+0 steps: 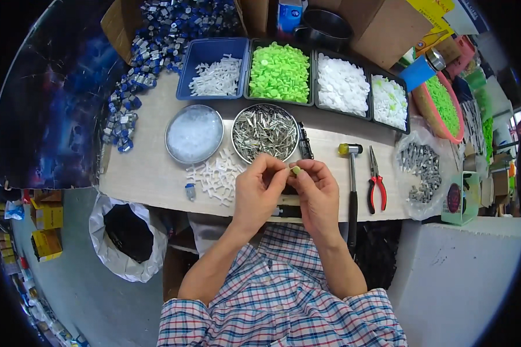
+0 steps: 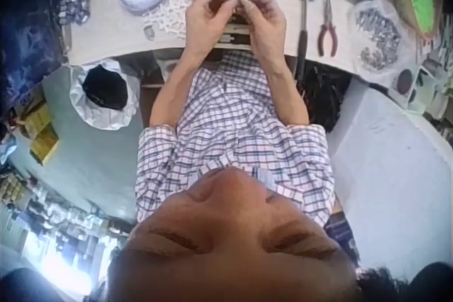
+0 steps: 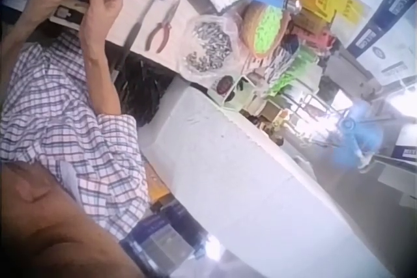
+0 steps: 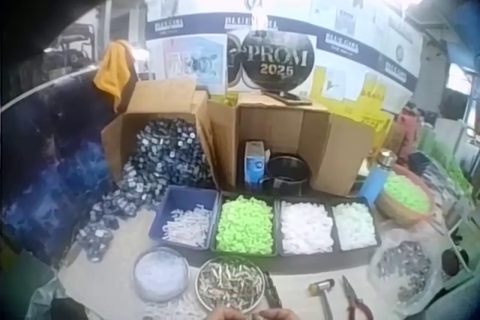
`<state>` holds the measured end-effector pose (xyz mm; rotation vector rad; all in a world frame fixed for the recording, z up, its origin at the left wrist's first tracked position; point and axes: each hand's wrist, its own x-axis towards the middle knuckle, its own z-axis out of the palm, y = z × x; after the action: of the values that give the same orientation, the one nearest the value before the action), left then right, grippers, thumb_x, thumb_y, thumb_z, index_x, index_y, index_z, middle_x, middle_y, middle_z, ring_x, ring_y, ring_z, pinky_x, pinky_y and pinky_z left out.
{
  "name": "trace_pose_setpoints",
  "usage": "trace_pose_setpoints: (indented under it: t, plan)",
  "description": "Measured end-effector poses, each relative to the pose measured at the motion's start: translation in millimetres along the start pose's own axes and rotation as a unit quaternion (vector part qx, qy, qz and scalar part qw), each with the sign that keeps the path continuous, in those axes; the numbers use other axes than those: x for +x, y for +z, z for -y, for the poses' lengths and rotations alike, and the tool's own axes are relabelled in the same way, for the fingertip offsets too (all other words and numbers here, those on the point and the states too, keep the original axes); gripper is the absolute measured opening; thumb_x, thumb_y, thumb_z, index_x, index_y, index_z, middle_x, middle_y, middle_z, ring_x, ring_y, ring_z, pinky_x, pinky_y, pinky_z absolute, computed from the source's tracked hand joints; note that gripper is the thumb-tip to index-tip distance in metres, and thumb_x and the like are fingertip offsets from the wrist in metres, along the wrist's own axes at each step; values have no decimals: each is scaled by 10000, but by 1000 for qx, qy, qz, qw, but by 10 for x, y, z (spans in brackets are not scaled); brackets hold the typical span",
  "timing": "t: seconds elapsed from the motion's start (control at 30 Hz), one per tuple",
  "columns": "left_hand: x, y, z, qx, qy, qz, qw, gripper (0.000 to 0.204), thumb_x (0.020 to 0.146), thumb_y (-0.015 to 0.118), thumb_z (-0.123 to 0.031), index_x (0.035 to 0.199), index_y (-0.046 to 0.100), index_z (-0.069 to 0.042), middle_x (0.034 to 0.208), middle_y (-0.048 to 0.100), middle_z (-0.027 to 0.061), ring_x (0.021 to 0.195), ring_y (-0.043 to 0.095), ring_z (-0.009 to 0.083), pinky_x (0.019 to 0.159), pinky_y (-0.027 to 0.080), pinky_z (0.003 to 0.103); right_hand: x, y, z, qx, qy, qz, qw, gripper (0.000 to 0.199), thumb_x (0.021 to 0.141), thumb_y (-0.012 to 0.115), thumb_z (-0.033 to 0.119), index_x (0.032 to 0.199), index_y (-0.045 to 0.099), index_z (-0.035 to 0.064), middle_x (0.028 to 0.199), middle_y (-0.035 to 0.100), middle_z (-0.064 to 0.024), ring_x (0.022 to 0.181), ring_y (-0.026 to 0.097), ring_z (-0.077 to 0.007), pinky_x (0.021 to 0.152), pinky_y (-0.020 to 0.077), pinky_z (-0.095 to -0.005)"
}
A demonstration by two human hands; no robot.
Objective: Assembling small mechanical components using a wooden jig, a small hammer, and various plastic and metal parts at a workbench.
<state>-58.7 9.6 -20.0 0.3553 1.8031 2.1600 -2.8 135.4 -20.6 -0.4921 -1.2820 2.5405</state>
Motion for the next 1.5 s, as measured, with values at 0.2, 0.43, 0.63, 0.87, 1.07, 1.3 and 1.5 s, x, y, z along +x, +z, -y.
trace_pose_setpoints:
  t: [0.2,0.43,0.63,0.87,1.07,1.3,1.5]
  plan:
    - [-50,10,-8,-30,-15,14,999,181,955,642,49,1108,567,-12,995,602,5,896,604,58,798,509,200,-42,-13,11,-1,0,10,1000,188,1000,619,16,1180,581,-22,1157,662,-112,1051,667,-171,951,558,-315]
    - [-70,25,-19,-41,7,-12,999,161,935,665,20,1076,590,0,913,643,19,838,636,75,733,523,226,-71,-70,-11,-65,-33,21,997,178,996,622,6,1167,587,-30,1142,670,-115,1041,666,-172,955,544,-307]
    - [-166,-89,-107,68,6,47,997,240,940,670,46,1158,578,4,990,653,41,917,646,79,824,529,206,-160,-138,119,-436,-249,104,858,192,907,658,-102,1076,620,-19,1072,672,-125,950,668,-182,861,552,-296]
    - [-361,-54,-213,-147,-150,0,978,261,954,671,19,1205,601,17,959,681,49,856,679,85,788,575,218,-398,-80,64,-516,-371,103,766,257,782,751,-88,994,631,-5,964,675,-146,842,679,-313,701,557,-359]
    - [-416,-89,-143,-108,-141,-6,984,254,951,672,21,1197,610,20,969,680,57,859,680,92,791,580,217,-328,-170,110,-526,-351,154,759,280,780,720,-107,1025,625,-11,954,679,-155,853,688,-322,716,567,-373]
    - [-434,-34,-172,210,22,-3,978,183,934,676,32,1116,688,17,910,717,95,817,700,146,713,575,274,-283,-227,109,-555,-339,172,740,263,736,709,-104,958,614,0,932,674,-136,785,662,-309,672,543,-388]
    - [-395,-150,-115,362,154,-23,919,203,873,692,61,1071,698,18,932,699,146,787,701,259,663,547,320,-44,-232,117,-650,-349,131,663,238,732,697,-82,934,617,15,830,607,-117,749,594,-313,668,500,-411]
